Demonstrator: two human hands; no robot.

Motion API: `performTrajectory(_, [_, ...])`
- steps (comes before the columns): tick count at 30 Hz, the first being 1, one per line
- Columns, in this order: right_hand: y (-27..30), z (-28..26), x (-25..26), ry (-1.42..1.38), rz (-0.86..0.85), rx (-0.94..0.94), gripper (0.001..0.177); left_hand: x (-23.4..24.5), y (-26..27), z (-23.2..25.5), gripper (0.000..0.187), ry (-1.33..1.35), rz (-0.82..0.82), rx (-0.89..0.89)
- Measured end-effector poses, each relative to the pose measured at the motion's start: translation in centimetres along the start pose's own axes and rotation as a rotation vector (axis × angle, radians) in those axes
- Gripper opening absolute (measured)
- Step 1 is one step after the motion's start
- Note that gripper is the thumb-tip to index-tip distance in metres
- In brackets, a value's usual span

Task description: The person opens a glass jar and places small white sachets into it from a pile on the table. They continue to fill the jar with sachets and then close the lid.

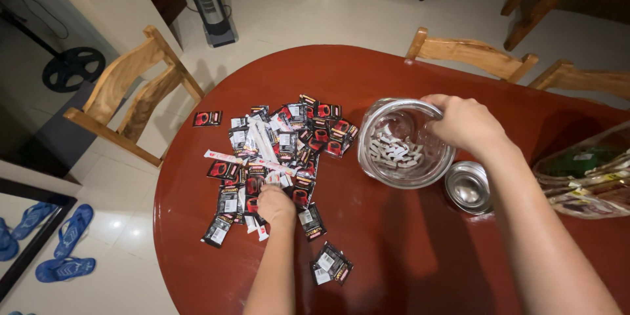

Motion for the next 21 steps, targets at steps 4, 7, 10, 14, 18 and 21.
performTrajectory(4, [0.8, -0.1, -0.3, -0.035, -0.015, 0.0, 0.061, 1.6, 1.2, -1.1, 0.035, 0.092, -0.1, -0.054])
performTrajectory(7, [1.4, -0.3, -0.3, -0.092, -0.036, 0.011, 0.061, 5.0, 3.5, -0.9, 0.046, 0.126, -0.151, -0.104])
performTrajectory(10, [1.8, -0.5, -0.1, -0.081, -0.008, 0.078, 0.064, 11.1, 8.5, 0.3, 0.047, 0.289, -0.101, -0.239])
performTrajectory(14, [1.4, -0.1, -0.2, -0.111, -0.018, 0.081, 0.067, 19.7, 18.9, 4.6, 0.036, 0.44, -0.155, -0.465])
performTrajectory(18, [1.0, -0.3, -0.6, -0.128, 0.045, 0.169, 0.063, 24.4, 26.9, 11.8, 0.031, 0.293, -0.35, -0.787])
performTrajectory(21, [1.2, -0.7, -0.5, -0.132, 0.093, 0.221, 0.062, 24.4, 27.9, 16.8, 0.021, -0.085, -0.329, -0.937])
Point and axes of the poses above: each hand's wrist, its own y-axis away from the middle knuckle, its own x-axis out of the back of the hand, z = x × y, the point moved 4 cm from there along -y, towards the middle knuckle, and after that the axes turned 15 degrees about -z, right-handed, at the moved point
